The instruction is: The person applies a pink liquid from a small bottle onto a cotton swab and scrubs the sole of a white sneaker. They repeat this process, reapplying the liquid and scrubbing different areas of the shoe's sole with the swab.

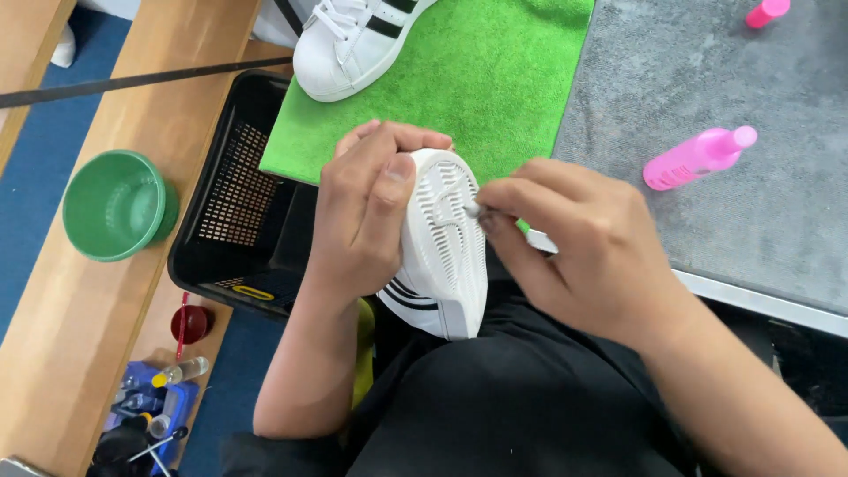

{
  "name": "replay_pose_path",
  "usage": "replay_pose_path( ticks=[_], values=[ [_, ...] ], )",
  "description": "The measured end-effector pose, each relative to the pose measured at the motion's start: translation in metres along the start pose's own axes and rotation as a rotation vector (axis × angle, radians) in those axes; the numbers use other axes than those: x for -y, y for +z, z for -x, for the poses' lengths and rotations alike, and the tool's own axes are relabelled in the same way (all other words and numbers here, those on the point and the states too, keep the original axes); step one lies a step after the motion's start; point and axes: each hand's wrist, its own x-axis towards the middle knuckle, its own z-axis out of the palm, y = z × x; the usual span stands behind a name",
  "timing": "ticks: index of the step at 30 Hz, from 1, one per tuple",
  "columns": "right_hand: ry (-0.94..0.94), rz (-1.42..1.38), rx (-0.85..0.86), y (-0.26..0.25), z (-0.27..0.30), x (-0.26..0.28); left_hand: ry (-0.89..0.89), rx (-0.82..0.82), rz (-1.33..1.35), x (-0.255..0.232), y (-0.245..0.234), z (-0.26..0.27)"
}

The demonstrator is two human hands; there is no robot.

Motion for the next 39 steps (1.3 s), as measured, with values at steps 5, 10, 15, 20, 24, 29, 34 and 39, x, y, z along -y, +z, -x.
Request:
replay_pose_path(
  ticks=[5,10,15,20,24,29,34,39],
  values=[
    [0.002,0.08,-0.014,0.018,0.01,0.002,-0.033,-0.02,0.003,-0.006,-0.001,0.004],
    [-0.07,0.136,0.001,0.019,0.008,0.009,-0.04,-0.032,0.003,-0.007,-0.001,0.006],
    [-0.147,0.301,0.023,0.022,0.004,0.011,-0.036,-0.021,-0.041,-0.011,0.001,0.007],
    [-0.138,0.693,0.135,0.019,0.008,0.018,-0.036,-0.012,-0.12,-0.011,0.004,0.008],
    [-0.049,0.36,0.169,0.01,0.002,0.011,-0.026,-0.02,-0.113,-0.014,0.008,0.005],
    [-0.032,0.553,0.118,0.022,0.011,0.012,-0.039,-0.027,-0.147,-0.01,0.01,0.005],
    [0.052,0.341,0.206,0.012,0.007,0.013,-0.03,-0.033,-0.143,-0.014,0.011,0.008],
    [-0.048,0.595,0.148,0.019,0.01,0.011,-0.032,-0.035,-0.178,-0.012,0.013,0.006]
  ],
)
